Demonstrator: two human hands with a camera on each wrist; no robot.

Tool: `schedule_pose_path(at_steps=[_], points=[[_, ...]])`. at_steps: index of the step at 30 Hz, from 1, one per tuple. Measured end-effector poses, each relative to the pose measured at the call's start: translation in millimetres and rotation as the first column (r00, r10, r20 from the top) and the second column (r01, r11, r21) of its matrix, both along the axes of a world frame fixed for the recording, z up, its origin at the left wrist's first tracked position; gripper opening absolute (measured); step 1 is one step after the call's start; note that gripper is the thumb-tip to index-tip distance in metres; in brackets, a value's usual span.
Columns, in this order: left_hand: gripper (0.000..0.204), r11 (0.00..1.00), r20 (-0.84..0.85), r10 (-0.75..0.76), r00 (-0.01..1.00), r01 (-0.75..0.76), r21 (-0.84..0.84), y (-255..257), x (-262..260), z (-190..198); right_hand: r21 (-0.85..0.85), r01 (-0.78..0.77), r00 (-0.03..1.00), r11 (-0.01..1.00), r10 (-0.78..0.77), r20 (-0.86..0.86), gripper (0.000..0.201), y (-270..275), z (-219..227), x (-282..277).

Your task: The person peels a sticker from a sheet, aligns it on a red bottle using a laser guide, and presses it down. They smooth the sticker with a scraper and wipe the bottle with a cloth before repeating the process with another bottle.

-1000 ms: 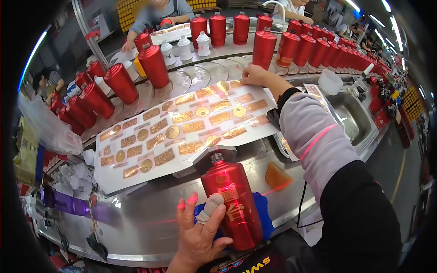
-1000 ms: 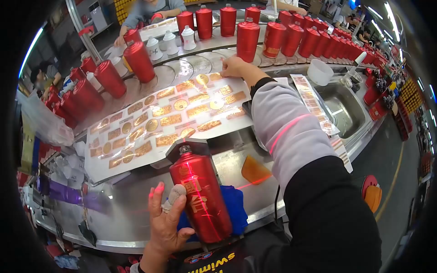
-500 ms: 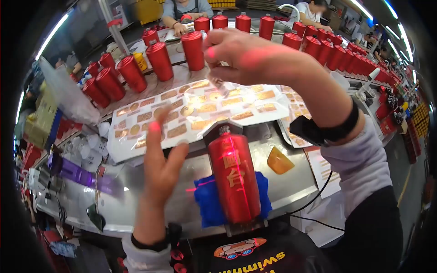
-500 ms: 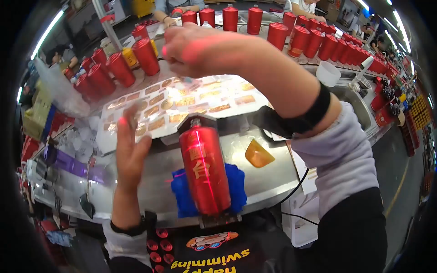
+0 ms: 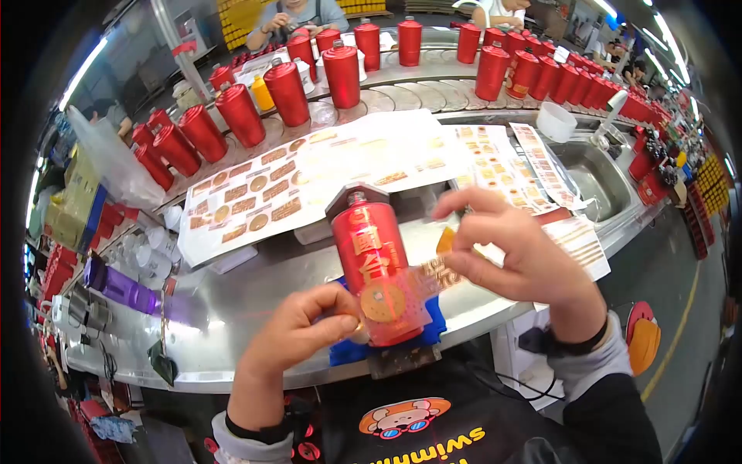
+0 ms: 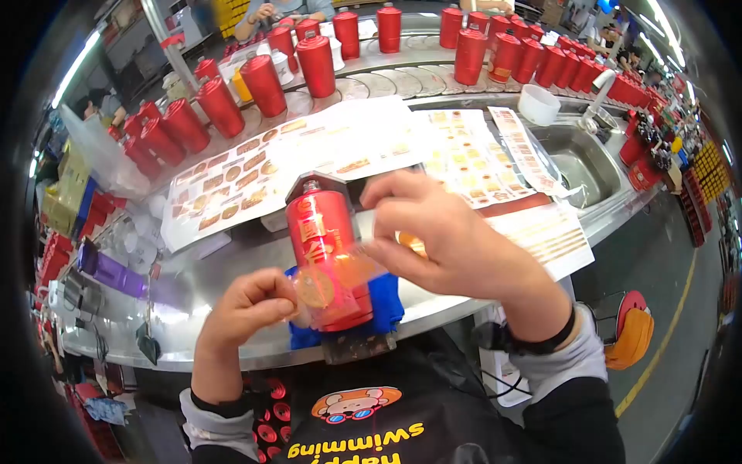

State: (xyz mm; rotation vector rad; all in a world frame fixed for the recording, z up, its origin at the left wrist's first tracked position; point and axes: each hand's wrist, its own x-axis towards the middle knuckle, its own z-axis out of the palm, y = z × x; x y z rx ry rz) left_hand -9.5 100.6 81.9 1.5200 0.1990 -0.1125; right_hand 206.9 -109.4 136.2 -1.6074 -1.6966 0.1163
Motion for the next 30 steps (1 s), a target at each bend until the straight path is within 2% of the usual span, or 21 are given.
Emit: schedule_pose_path(at_steps=[1,3,5,9,11,14,15,17,19,21,24,27,30], points=[[0.011,0.999,-0.013,0.038,0.999,-0.038,-0.002,-3.8,0.2,-4.1,-0.055,0.018,0.995,0.998,-0.024,-0.098,0.012,-9.4,-15.3,1.4],[0.011,0.996,-0.045,0.092,0.995,-0.093,-0.013,-10.3,4.3,-13.0,-0.124,0.071,0.98,0.99,-0.092,-0.177,0.014,-22.7,-36.2,7.7],[0.011,0.991,-0.002,0.136,0.991,-0.136,0.006,-8.7,9.9,-8.5,-0.161,0.115,0.974,0.98,-0.143,-0.177,0.015,-30.0,-33.0,18.7],[0.011,0.955,0.14,0.284,0.949,-0.293,0.048,-9.4,33.0,9.9,-0.071,0.169,0.985,0.983,-0.17,-0.006,0.018,-27.7,-14.6,69.1],[0.011,0.949,0.236,0.291,0.927,-0.311,0.052,-9.9,49.1,19.2,-0.223,0.276,0.96,0.935,-0.28,0.013,0.021,-25.2,9.9,95.8],[0.009,0.906,0.286,0.37,0.884,-0.411,0.1,-11.6,58.5,21.9,-0.269,0.487,0.861,0.831,-0.508,-0.012,0.026,-36.2,18.9,165.5],[0.009,0.89,0.303,0.397,0.866,-0.445,0.105,-12.4,56.1,18.9,-0.274,0.545,0.825,0.793,-0.565,0.007,0.026,-44.8,26.2,185.5],[0.009,0.827,0.309,0.506,0.805,-0.555,0.092,-18.9,48.4,10.6,-0.373,0.666,0.688,0.646,-0.725,-0.027,0.025,-78.7,22.7,245.4],[0.009,0.79,0.286,0.551,0.784,-0.601,0.123,-10.5,30.3,-12.0,-0.366,0.828,0.512,0.425,-0.839,0.183,0.029,-123.9,12.6,299.6],[0.008,0.714,0.266,0.635,0.726,-0.682,0.157,-8.8,16.3,-36.3,-0.202,0.931,0.363,0.303,-0.813,0.455,0.048,-184.1,-15.9,367.5],[0.009,0.813,0.23,0.566,0.792,-0.582,0.003,-11.9,-7.3,-66.7,-0.266,0.964,0.173,0.014,-0.792,0.585,0.05,-247.0,-48.5,404.9],[0.021,0.812,0.056,0.542,0.838,-0.54,0.22,-14.5,-31.7,-82.9,-0.259,0.964,0.149,-0.057,-0.691,0.708,0.038,-274.8,-91.6,410.5],[0.011,0.672,0.031,0.726,0.687,-0.719,0.177,-43.9,-9.2,-69.6,-0.325,0.938,0.205,-0.117,-0.569,0.797,0.04,-293.8,-148.6,438.1]])
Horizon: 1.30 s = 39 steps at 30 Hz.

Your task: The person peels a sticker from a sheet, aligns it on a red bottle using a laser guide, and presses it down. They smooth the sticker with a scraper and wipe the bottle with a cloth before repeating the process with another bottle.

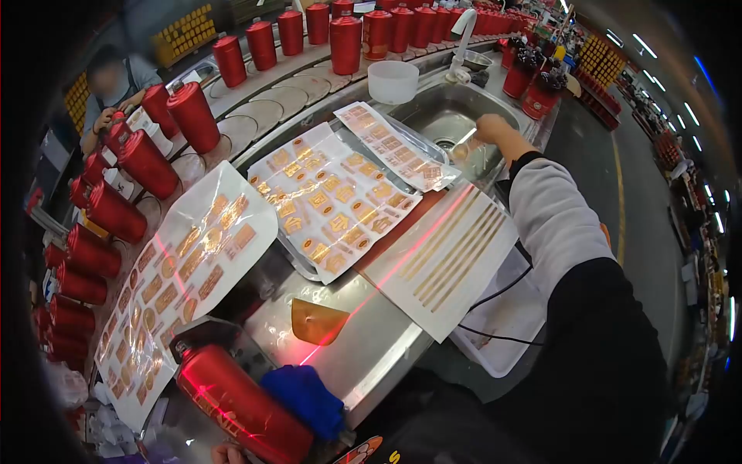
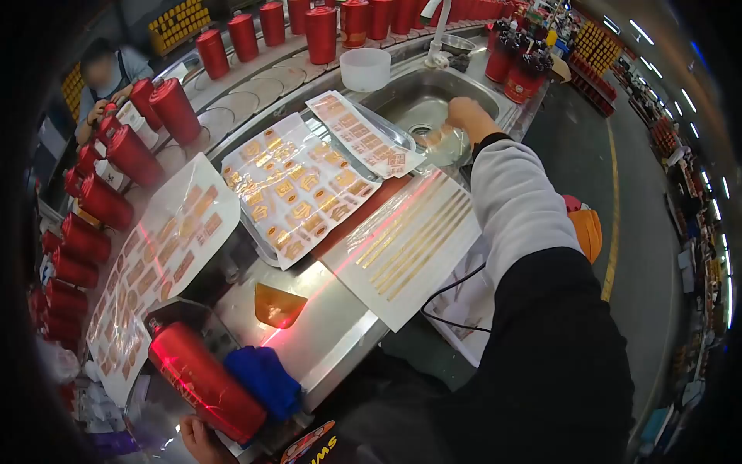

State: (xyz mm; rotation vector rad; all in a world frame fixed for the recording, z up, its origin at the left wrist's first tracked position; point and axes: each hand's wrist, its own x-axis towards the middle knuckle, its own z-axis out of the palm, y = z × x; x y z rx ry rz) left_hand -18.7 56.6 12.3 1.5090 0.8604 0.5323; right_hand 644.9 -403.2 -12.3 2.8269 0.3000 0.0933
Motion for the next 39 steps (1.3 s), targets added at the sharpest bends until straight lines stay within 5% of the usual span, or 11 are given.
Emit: schedule_pose_path(at_steps=[3,6,10,13,17,19,22,25,34,38,39], points=[[0.01,0.993,-0.057,0.012,0.998,-0.005,0.121,-8.5,8.3,7.2,-0.185,-0.029,0.957,0.982,-0.026,-0.29,0.04,9.0,-28.4,11.0],[0.011,0.995,-0.019,0.094,0.995,-0.095,-0.026,-15.5,15.6,14.8,-0.111,-0.058,0.854,0.992,-0.008,-0.52,0.042,22.1,-35.6,2.2],[0.012,0.996,-0.039,0.076,0.996,-0.075,0.041,-11.4,12.8,10.2,-0.262,-0.033,0.77,0.965,-0.143,-0.621,0.044,34.6,-48.7,-6.6],[0.013,0.995,-0.052,0.092,0.994,-0.089,0.049,-14.3,13.5,11.3,-0.252,-0.038,0.769,0.967,-0.133,-0.626,0.047,47.6,-24.5,-25.5],[0.016,0.996,-0.067,0.057,0.996,-0.052,0.074,-9.7,10.3,8.7,-0.064,-0.23,0.796,0.971,0.15,-0.586,0.03,43.4,-5.6,-23.4],[0.017,0.992,-0.09,0.032,0.995,-0.021,0.122,-11.9,12.9,13.7,-0.011,-0.136,0.842,0.991,0.109,-0.528,0.029,72.2,59.9,-52.3],[0.018,0.979,-0.108,0.014,0.994,0.008,0.204,-15.6,17.6,21.5,-0.03,-0.438,0.844,0.899,0.399,-0.359,0.027,81.5,109.4,-60.9],[0.015,0.962,-0.021,-0.019,1.0,0.024,0.271,-6.8,18.3,13.9,0.077,-0.427,0.869,0.901,0.432,-0.242,0.021,112.3,171.7,-119.0],[0.031,0.689,0.113,-0.388,0.915,0.206,0.695,9.9,56.0,59.8,0.16,-0.871,0.467,0.465,0.884,-0.028,0.011,217.6,254.1,-292.3],[0.055,0.653,0.139,-0.525,0.84,0.292,0.698,6.1,82.9,99.6,0.335,-0.942,0.043,0.009,0.995,0.094,0.009,264.8,255.3,-354.2],[0.063,0.662,0.167,-0.558,0.813,0.316,0.679,7.2,86.4,107.0,0.376,-0.927,0.03,-0.013,0.994,0.109,0.008,274.5,257.1,-374.0]])
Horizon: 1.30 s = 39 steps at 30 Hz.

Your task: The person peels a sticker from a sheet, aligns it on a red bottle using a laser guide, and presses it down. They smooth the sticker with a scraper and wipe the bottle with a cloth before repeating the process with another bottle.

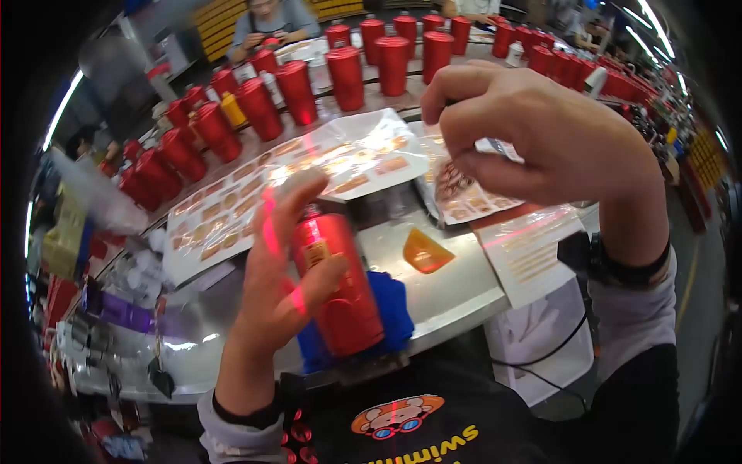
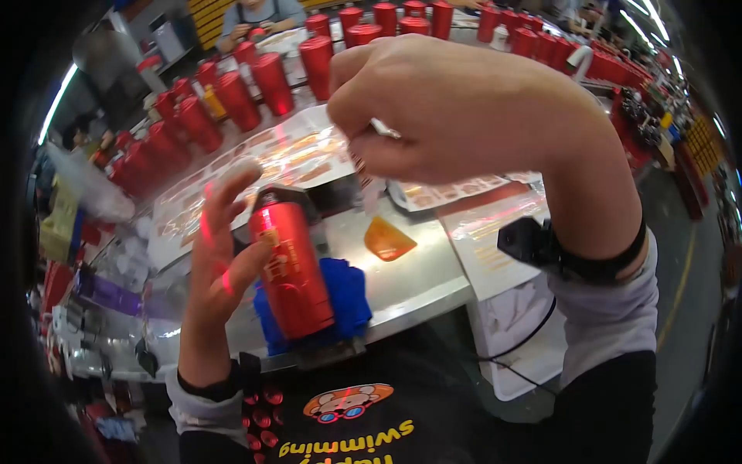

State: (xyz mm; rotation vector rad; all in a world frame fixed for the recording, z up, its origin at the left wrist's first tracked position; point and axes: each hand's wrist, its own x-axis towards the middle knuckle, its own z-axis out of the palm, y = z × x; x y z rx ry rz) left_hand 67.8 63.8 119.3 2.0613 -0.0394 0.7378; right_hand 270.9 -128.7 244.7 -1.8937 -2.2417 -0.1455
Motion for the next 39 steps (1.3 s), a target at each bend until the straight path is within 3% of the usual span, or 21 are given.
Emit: schedule_pose_path(at_steps=[2,3,5,6,7,8,10,14,22,28,39], points=[[0.074,0.988,0.019,-0.1,0.995,0.102,-0.118,5.4,3.2,7.9,0.142,-0.129,0.981,0.982,0.147,-0.127,0.006,18.3,-6.3,-24.4],[0.061,0.969,0.072,-0.118,0.99,0.131,-0.21,4.1,2.4,10.3,0.166,-0.127,0.968,0.978,0.158,-0.194,0.006,24.0,-9.0,-37.0],[0.047,0.878,-0.109,-0.299,0.948,0.228,-0.421,17.7,-17.5,3.6,0.29,-0.17,0.939,0.942,0.244,-0.242,0.005,33.3,-22.8,-48.6],[0.04,0.811,-0.18,-0.399,0.899,0.255,-0.527,23.8,-29.3,-0.4,0.256,-0.143,0.936,0.956,0.215,-0.279,0.005,32.8,-28.3,-56.2],[0.02,0.867,-0.331,-0.359,0.873,0.181,-0.465,24.5,-39.9,0.4,0.244,-0.114,0.903,0.963,0.203,-0.379,0.005,30.1,-40.1,-60.1],[0.012,0.813,-0.321,-0.401,0.858,0.171,-0.557,21.2,-48.5,-7.8,0.226,-0.085,0.861,0.97,0.186,-0.473,0.005,26.0,-54.6,-63.3],[0.011,0.797,-0.381,-0.405,0.831,0.117,-0.592,22.3,-64.1,-28.5,0.309,-0.074,0.815,0.948,0.236,-0.53,0.005,23.8,-95.9,-63.8],[0.014,0.799,-0.461,-0.342,0.819,-0.005,-0.601,24.8,-75.5,-61.3,0.028,0.09,0.686,0.996,-0.042,-0.726,0.012,6.2,-152.8,-74.7],[0.017,0.778,-0.419,-0.274,0.866,-0.057,-0.626,21.0,-75.2,-80.1,-0.042,0.293,0.47,0.955,-0.182,-0.864,0.012,-4.9,-194.6,-81.9],[0.014,0.788,-0.42,-0.219,0.88,-0.094,-0.608,16.7,-71.7,-78.8,0.026,0.297,0.542,0.955,-0.146,-0.828,0.013,-3.5,-206.6,-75.6],[0.017,0.79,-0.404,-0.186,0.896,-0.108,-0.604,14.6,-67.9,-79.6,-0.009,0.319,0.526,0.948,-0.185,-0.83,0.015,-2.6,-210.0,-73.7]])
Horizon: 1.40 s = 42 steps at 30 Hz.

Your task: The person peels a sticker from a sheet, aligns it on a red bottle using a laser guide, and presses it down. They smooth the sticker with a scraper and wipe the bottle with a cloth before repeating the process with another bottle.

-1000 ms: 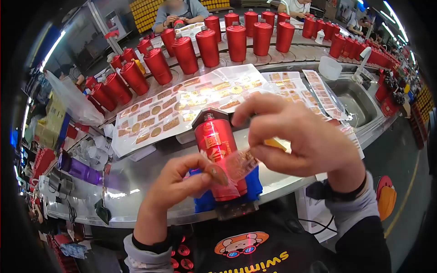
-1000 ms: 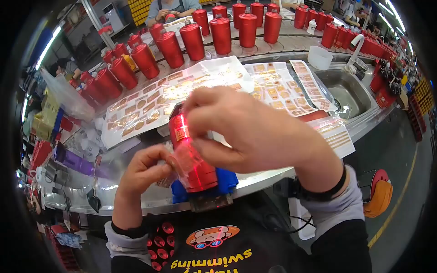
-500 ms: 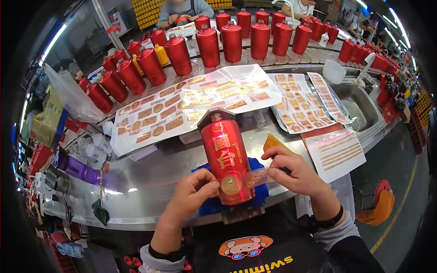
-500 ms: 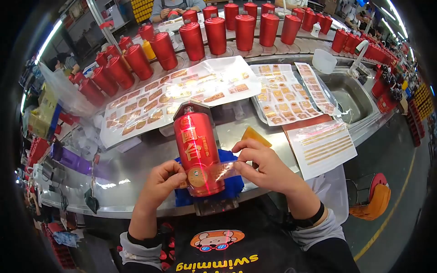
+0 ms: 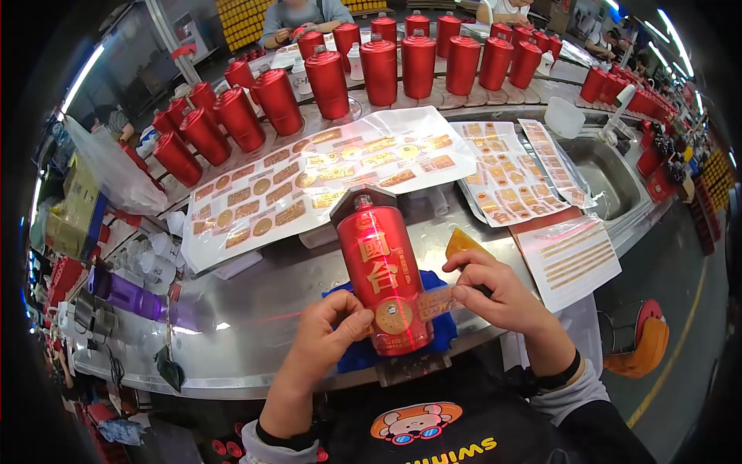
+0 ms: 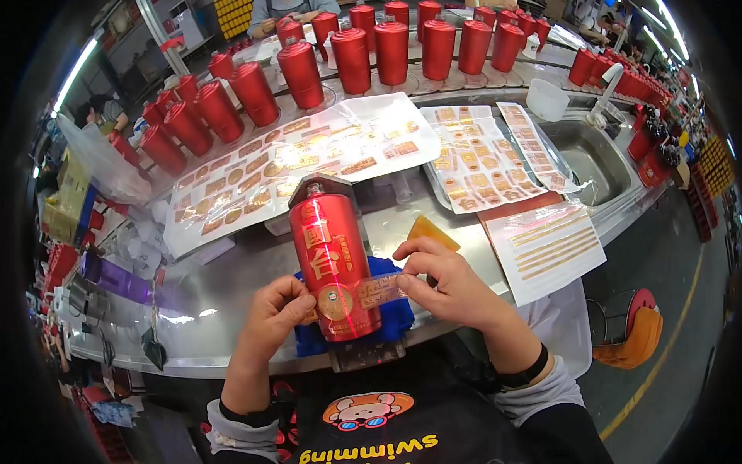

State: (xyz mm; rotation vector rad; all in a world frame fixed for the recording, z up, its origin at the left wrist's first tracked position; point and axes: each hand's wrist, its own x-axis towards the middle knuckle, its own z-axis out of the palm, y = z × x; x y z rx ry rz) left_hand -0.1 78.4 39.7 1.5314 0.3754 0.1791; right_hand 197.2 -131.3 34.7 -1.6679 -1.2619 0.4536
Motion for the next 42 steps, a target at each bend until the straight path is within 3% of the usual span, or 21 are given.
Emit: schedule_pose_path(at_steps=[5,23,26,42], points=[[0.019,1.0,-0.006,0.013,1.0,-0.013,-0.021,-0.9,0.5,-0.9,0.009,0.006,1.0,1.0,-0.006,0.006,0.014,1.3,-3.7,0.2],[0.021,0.988,0.014,-0.002,1.0,-0.001,0.154,-0.4,2.0,1.3,-0.009,0.0,1.0,1.0,0.0,0.011,0.015,4.2,-7.9,1.4],[0.021,0.997,0.02,0.002,1.0,-0.003,0.077,0.3,2.6,-0.9,-0.026,-0.001,1.0,1.0,0.001,-0.005,0.015,4.9,-7.9,0.9],[0.02,0.989,-0.011,0.0,1.0,0.001,0.145,-0.3,3.5,6.2,-0.045,-0.012,1.0,0.999,0.012,0.002,0.015,6.4,-12.3,2.2]])
